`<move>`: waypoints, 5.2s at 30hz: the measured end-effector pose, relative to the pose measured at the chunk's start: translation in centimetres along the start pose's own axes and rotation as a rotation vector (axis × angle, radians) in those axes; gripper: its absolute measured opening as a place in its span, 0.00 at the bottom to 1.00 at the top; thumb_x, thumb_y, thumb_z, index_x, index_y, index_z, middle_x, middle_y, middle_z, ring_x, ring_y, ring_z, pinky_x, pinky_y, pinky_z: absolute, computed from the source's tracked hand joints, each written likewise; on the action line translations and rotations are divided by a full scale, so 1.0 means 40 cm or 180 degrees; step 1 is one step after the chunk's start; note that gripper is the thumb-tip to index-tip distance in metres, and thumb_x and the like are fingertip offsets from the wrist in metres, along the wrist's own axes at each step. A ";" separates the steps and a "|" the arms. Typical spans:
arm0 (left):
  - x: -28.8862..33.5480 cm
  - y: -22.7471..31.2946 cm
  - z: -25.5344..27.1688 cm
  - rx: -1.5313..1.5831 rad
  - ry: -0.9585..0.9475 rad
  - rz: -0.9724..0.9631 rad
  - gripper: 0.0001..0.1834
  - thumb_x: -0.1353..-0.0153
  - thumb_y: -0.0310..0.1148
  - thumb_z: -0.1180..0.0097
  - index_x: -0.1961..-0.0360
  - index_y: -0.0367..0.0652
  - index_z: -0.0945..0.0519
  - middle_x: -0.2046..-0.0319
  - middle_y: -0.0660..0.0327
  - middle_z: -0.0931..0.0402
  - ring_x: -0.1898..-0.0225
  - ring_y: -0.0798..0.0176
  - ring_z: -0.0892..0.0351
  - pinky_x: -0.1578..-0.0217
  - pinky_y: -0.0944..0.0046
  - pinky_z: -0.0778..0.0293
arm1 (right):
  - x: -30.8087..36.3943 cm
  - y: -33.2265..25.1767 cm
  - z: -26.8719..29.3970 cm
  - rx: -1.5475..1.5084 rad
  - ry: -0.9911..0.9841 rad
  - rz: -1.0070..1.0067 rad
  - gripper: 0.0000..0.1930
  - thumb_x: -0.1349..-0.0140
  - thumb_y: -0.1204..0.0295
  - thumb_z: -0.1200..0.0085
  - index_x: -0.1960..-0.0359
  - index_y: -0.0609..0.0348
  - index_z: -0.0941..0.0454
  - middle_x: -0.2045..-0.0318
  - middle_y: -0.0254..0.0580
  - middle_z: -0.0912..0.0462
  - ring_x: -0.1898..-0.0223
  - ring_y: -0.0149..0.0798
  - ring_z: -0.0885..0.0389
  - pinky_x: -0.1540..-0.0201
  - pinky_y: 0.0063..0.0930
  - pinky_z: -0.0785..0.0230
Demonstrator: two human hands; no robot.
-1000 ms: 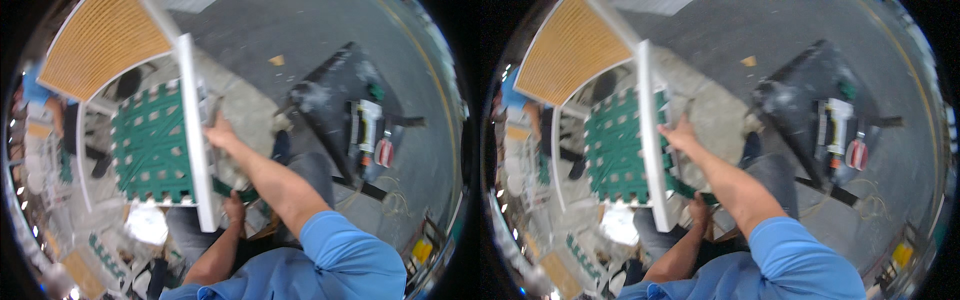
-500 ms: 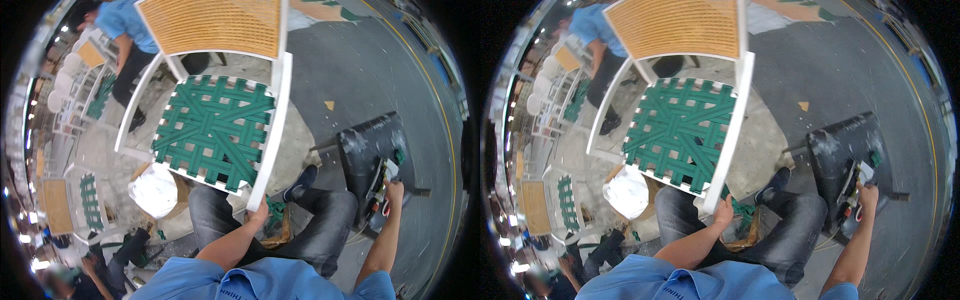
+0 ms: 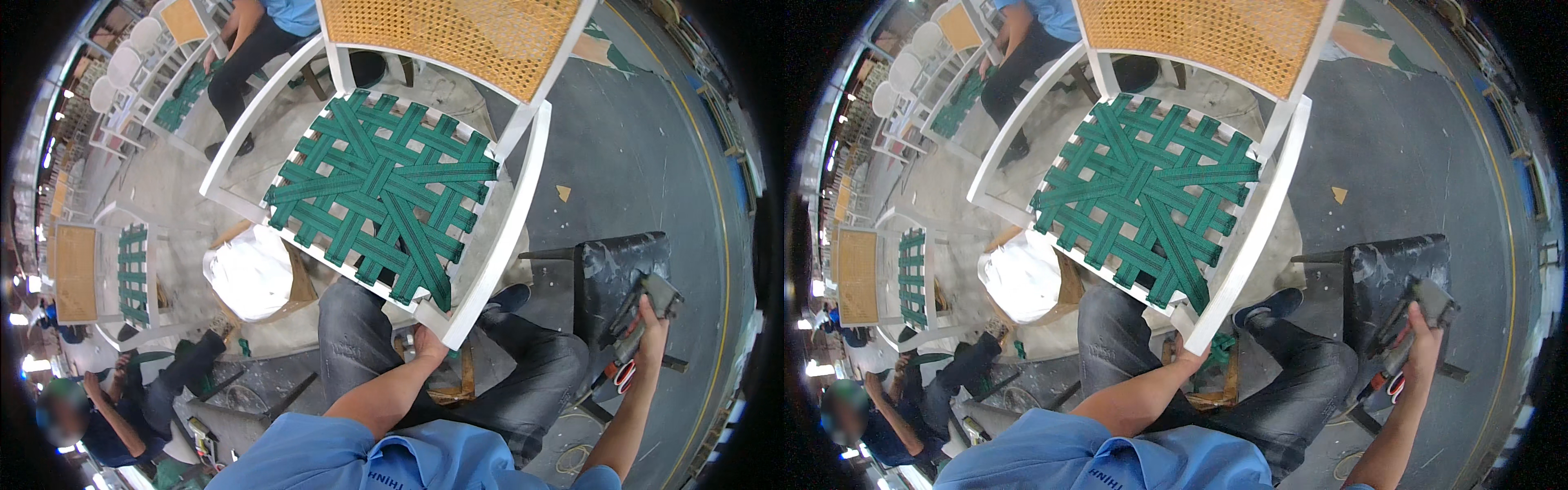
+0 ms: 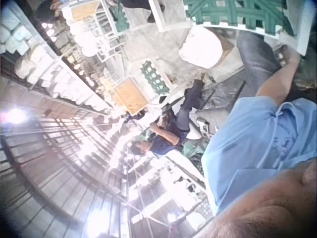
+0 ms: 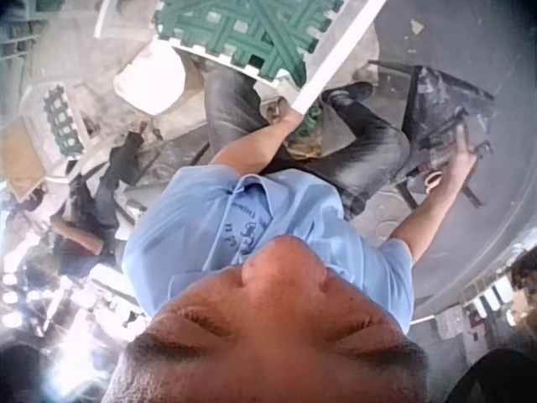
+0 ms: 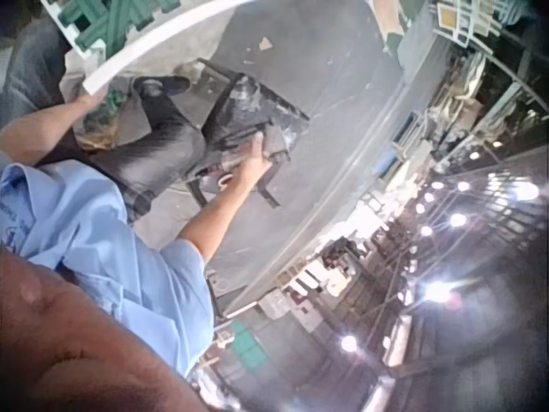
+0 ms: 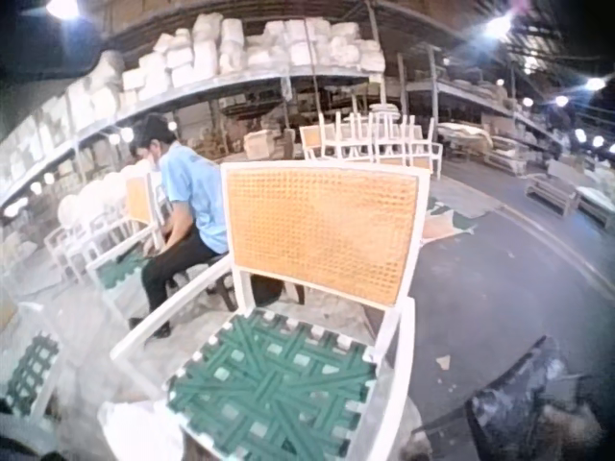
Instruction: The person weaves green straps into the seat of a white chair frame, using a staple gun to secure the straps. The person then places a white protective sheet over the completed seat and staples it in place.
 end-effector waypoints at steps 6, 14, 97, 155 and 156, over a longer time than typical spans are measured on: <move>-0.021 -0.004 0.008 -0.0244 0.0379 0.0050 0.23 0.30 0.51 0.46 0.56 0.41 0.14 0.54 0.46 0.15 0.47 0.40 0.20 0.42 0.45 0.31 | 0.156 -0.041 -0.415 0.0467 -0.1751 -0.0379 0.15 0.37 0.64 0.33 0.55 0.60 0.19 0.77 0.31 0.22 0.83 0.29 0.25 0.81 0.27 0.32; -0.013 0.052 0.043 -0.0483 0.0077 -0.0216 0.17 0.31 0.47 0.47 0.57 0.48 0.13 0.57 0.54 0.14 0.50 0.48 0.18 0.41 0.49 0.35 | 0.298 0.039 -0.705 0.0566 -0.3016 -0.0720 0.07 0.37 0.81 0.38 0.60 0.67 0.21 0.75 0.35 0.19 0.79 0.29 0.24 0.77 0.27 0.31; 0.042 0.196 0.362 0.0709 -0.2736 -0.0080 0.19 0.26 0.39 0.49 0.45 0.37 0.18 0.54 0.54 0.14 0.64 0.62 0.15 0.61 0.62 0.20 | 0.269 0.063 -0.416 -0.0135 -0.2010 -0.1675 0.13 0.46 0.80 0.35 0.59 0.65 0.19 0.77 0.37 0.20 0.81 0.33 0.23 0.78 0.30 0.30; -0.354 0.317 0.401 -0.0495 0.0632 -0.1339 0.07 0.38 0.31 0.43 0.63 0.39 0.25 0.69 0.49 0.18 0.67 0.41 0.16 0.65 0.43 0.21 | 0.321 -0.022 -0.794 0.1536 -0.2925 0.0295 0.30 0.43 0.67 0.26 0.40 0.65 0.23 0.55 0.44 0.13 0.55 0.35 0.17 0.49 0.34 0.23; -0.356 0.318 0.400 -0.0502 0.0651 -0.1348 0.08 0.38 0.32 0.43 0.63 0.39 0.26 0.70 0.50 0.18 0.68 0.41 0.16 0.66 0.43 0.21 | 0.326 -0.041 -0.803 0.1363 -0.2925 0.0519 0.33 0.43 0.67 0.26 0.38 0.64 0.24 0.53 0.44 0.14 0.52 0.35 0.17 0.47 0.34 0.24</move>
Point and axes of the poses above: each hand's wrist, its own x-axis away from the middle knuckle, its own z-axis out of the back of the hand, y = z × x, the point moved 7 cm from there along -x, towards the middle knuckle
